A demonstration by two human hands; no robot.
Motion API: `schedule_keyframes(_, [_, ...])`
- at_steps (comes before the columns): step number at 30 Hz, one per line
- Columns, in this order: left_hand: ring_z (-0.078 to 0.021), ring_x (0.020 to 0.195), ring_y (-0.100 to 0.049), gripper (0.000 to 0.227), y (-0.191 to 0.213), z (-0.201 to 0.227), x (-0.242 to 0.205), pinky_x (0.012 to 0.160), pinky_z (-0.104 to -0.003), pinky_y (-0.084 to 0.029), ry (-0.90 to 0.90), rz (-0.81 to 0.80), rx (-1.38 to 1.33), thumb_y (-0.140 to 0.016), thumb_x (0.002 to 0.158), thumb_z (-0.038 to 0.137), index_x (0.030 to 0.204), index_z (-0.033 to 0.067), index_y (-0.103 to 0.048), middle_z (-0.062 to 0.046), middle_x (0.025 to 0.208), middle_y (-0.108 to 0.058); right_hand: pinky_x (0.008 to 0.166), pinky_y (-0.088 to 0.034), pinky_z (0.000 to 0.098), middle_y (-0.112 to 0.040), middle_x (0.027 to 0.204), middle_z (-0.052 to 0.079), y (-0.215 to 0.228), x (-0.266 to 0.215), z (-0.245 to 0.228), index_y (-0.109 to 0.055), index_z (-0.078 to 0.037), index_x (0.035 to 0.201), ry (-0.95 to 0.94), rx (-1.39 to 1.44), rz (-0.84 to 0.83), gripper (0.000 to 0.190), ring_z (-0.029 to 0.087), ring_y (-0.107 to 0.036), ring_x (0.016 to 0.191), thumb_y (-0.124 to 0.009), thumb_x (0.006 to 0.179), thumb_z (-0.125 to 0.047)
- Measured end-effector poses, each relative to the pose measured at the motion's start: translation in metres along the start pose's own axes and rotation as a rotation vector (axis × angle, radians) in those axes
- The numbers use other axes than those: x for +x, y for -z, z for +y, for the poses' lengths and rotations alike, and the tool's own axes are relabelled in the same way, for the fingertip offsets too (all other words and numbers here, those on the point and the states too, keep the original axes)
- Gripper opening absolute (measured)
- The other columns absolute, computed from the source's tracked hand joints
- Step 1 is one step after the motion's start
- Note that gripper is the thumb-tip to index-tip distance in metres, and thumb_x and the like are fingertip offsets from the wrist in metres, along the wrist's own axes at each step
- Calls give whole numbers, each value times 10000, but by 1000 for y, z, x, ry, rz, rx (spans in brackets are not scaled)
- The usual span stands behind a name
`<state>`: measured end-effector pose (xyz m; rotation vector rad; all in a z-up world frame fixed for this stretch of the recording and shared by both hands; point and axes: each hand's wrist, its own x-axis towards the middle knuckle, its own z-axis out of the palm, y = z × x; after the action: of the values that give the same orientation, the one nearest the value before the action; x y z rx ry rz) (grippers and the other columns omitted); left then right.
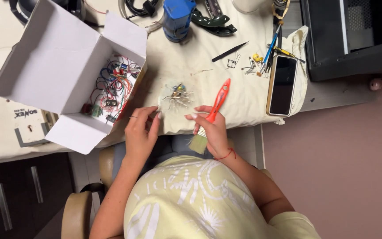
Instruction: The person sits at a cluttered desk and sorts through a small pile of loose wires and electronic components. They pick up individual wires, separate them, and place them back into a white box or onto the desk surface.
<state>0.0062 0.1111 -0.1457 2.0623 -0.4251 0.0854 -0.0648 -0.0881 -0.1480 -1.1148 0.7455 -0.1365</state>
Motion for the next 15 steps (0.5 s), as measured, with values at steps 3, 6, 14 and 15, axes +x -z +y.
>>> schedule_keyframes(3, [-243, 783, -702, 179, 6, 3, 1, 641, -340, -590, -15, 36, -8, -743, 941, 75, 1119, 85, -734, -58, 998, -696, 441, -580, 296, -735, 922, 292, -14, 2, -3, -543, 106, 1178, -1, -50, -43, 344, 133, -595, 480, -713, 898, 2])
schedule_keyframes(6, [-252, 779, -704, 163, 6, 1, 0, 643, -353, -589, -28, 34, 11, -748, 941, 82, 1103, 86, -734, -54, 988, -694, 415, -589, 327, -728, 898, 299, -18, 8, -13, -519, 103, 1207, 8, -134, -127, 385, 179, -630, 470, -724, 905, -19])
schedule_keyframes(14, [-249, 836, -703, 163, -25, 26, 49, 735, -379, -589, -247, -56, 20, -739, 945, 129, 1108, 134, -737, -26, 976, -671, 531, -582, 433, -718, 850, 241, 19, 0, -52, -550, -54, 1336, 207, -825, -161, 356, 345, -691, 622, -604, 995, -142])
schedule_keyframes(15, [-253, 839, -698, 172, -31, 32, 61, 757, -397, -589, -272, -95, 43, -723, 953, 139, 1125, 143, -724, -29, 991, -660, 704, -571, 505, -713, 896, 215, 25, -3, -58, -596, -156, 1395, 312, -1178, -128, 395, 423, -711, 805, -582, 1003, -204])
